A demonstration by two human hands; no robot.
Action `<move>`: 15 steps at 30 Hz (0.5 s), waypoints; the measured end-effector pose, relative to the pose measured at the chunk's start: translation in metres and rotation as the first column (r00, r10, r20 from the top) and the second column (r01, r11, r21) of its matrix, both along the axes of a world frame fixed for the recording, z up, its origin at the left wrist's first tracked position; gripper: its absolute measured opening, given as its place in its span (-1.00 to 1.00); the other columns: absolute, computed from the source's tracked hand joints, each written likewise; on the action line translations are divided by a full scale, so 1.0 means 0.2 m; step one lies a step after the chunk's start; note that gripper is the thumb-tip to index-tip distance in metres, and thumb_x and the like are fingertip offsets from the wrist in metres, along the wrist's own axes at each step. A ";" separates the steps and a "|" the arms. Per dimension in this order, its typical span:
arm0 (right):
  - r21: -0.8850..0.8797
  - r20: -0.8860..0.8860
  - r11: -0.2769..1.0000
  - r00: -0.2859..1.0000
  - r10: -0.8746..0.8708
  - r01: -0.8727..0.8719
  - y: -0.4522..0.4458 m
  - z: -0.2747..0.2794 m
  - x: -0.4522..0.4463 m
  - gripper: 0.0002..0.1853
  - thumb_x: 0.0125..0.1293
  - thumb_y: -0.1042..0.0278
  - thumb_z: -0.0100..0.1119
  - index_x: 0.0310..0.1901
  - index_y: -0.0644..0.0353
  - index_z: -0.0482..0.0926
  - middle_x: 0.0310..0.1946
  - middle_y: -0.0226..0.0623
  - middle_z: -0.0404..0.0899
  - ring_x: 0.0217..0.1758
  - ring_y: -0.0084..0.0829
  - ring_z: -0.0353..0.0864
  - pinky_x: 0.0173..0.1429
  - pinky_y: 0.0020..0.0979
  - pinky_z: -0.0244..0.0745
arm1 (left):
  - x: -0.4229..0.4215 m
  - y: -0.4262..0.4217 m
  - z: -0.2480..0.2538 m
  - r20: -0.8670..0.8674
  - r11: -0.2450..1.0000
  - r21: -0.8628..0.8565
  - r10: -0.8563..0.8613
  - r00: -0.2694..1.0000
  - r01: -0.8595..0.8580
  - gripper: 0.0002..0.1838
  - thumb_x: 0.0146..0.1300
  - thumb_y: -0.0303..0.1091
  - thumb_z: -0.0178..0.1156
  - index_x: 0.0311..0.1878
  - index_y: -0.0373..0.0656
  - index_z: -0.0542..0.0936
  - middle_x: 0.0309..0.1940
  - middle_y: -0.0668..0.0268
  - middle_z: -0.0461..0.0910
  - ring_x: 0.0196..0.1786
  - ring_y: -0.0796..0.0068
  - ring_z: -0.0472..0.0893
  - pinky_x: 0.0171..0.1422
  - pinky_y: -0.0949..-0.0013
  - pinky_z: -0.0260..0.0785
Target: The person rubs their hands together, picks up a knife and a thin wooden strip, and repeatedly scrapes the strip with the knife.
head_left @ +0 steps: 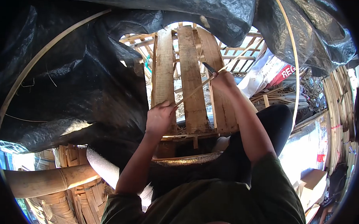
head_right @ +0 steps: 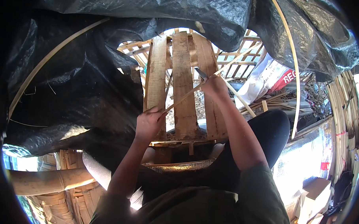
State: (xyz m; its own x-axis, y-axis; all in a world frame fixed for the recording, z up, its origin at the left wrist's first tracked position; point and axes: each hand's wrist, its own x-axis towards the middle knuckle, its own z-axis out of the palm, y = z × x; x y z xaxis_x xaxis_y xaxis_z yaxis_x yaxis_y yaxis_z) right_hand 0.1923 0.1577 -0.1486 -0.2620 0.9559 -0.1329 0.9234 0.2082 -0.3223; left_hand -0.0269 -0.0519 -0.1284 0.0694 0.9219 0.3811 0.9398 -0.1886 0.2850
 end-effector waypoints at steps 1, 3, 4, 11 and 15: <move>-0.005 -0.070 1.000 0.997 0.012 -0.012 -0.07 0.02 -0.02 -0.58 0.48 0.13 -0.05 -0.22 0.34 0.67 -0.35 0.12 0.70 -0.27 0.01 0.75 -0.24 -0.07 0.64 | 0.00 0.00 0.01 0.000 1.000 0.000 0.003 1.000 -0.003 -0.85 0.33 -0.25 0.24 -0.29 -0.09 0.64 -0.40 0.27 0.54 -0.36 0.18 0.66 -0.30 0.17 0.52; -0.043 0.032 0.988 0.988 0.152 -0.150 -0.23 0.00 -0.13 -0.57 0.50 0.11 -0.07 -0.17 0.32 0.67 -0.34 0.12 0.69 -0.26 -0.02 0.75 -0.24 -0.07 0.64 | 0.00 0.00 0.01 -0.015 0.998 -0.054 0.021 1.000 -0.022 -0.86 0.33 -0.24 0.25 -0.25 -0.09 0.66 -0.40 0.26 0.54 -0.35 0.16 0.66 -0.29 0.16 0.53; -0.046 0.033 0.988 0.988 0.149 -0.147 -0.25 0.02 -0.13 -0.57 0.50 0.11 -0.07 -0.17 0.32 0.67 -0.34 0.12 0.69 -0.26 -0.02 0.75 -0.24 -0.07 0.64 | 0.00 -0.01 0.00 -0.013 0.998 -0.058 0.018 1.000 -0.019 -0.86 0.33 -0.24 0.25 -0.25 -0.09 0.66 -0.40 0.26 0.54 -0.35 0.16 0.66 -0.29 0.16 0.53; -0.001 -0.110 0.998 0.992 -0.068 0.069 -0.10 0.00 -0.06 -0.50 0.47 0.04 -0.08 -0.18 0.38 0.65 -0.34 0.15 0.70 -0.26 0.04 0.75 -0.17 -0.05 0.66 | -0.04 0.02 -0.01 0.061 0.995 -0.085 0.062 0.996 -0.057 -0.82 0.28 -0.21 0.32 -0.16 -0.05 0.74 -0.45 0.24 0.55 -0.37 0.11 0.65 -0.28 0.11 0.52; -0.067 -0.017 0.986 0.988 0.152 -0.153 -0.28 0.09 -0.15 -0.50 0.46 0.05 -0.11 -0.18 0.38 0.67 -0.30 0.16 0.70 -0.18 0.02 0.76 -0.09 -0.05 0.66 | -0.03 0.02 0.02 0.104 0.990 -0.124 0.086 0.991 -0.072 -0.80 0.29 -0.19 0.31 -0.13 -0.05 0.75 -0.41 0.23 0.58 -0.34 0.10 0.65 -0.24 0.11 0.53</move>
State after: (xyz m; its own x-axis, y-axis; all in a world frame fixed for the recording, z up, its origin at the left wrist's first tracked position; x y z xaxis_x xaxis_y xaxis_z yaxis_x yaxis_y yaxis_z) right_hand 0.1621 0.1018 -0.1304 -0.4061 0.8933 -0.1927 0.8787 0.3237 -0.3509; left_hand -0.0333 -0.0481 -0.1242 -0.0411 0.9623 0.2688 0.9127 -0.0733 0.4020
